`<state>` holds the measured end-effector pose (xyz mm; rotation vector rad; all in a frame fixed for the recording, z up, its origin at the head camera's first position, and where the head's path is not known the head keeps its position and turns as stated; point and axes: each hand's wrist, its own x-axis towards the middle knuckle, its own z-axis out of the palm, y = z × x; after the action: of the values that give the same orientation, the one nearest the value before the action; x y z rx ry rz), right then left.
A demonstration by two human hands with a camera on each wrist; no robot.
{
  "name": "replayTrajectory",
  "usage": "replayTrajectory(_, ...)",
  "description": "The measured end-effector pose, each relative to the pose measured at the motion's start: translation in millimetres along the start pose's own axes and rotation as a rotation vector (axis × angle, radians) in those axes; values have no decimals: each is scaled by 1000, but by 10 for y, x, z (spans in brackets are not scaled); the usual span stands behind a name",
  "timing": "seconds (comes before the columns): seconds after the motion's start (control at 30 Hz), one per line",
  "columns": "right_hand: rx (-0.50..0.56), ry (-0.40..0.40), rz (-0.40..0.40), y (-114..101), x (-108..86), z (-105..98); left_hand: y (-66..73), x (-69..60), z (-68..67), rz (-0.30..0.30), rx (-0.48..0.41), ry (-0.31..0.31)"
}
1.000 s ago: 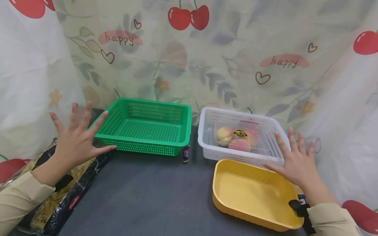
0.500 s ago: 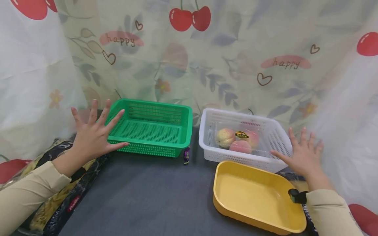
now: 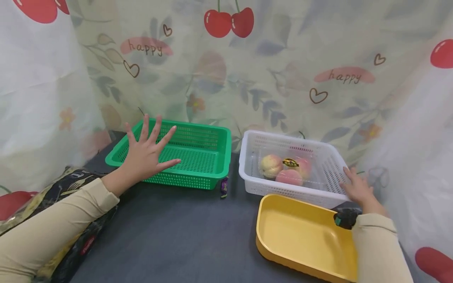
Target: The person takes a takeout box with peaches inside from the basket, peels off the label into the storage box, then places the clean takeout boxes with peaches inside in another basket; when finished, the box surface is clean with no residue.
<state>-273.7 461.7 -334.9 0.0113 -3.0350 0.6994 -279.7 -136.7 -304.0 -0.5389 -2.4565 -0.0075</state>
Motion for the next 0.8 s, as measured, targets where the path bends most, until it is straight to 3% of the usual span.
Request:
replayTrajectory(0.13,103,-29,21,51,29,46,92,151,-16,-55,-37,-9)
replayTrajectory(0.27,117,17,83,73,40,53,191,268,-10,-85,-94,-35)
replayTrajectory(0.5,150,60,138,92,10,52,465,234,50,-125,-243,-196)
replayTrajectory(0.63,170,79,145,89,-6,58,632,276,88,-143,-380,-238)
replayTrajectory(0.8,154,114,113,61,-3,75,858,441,112,-178,-701,-305)
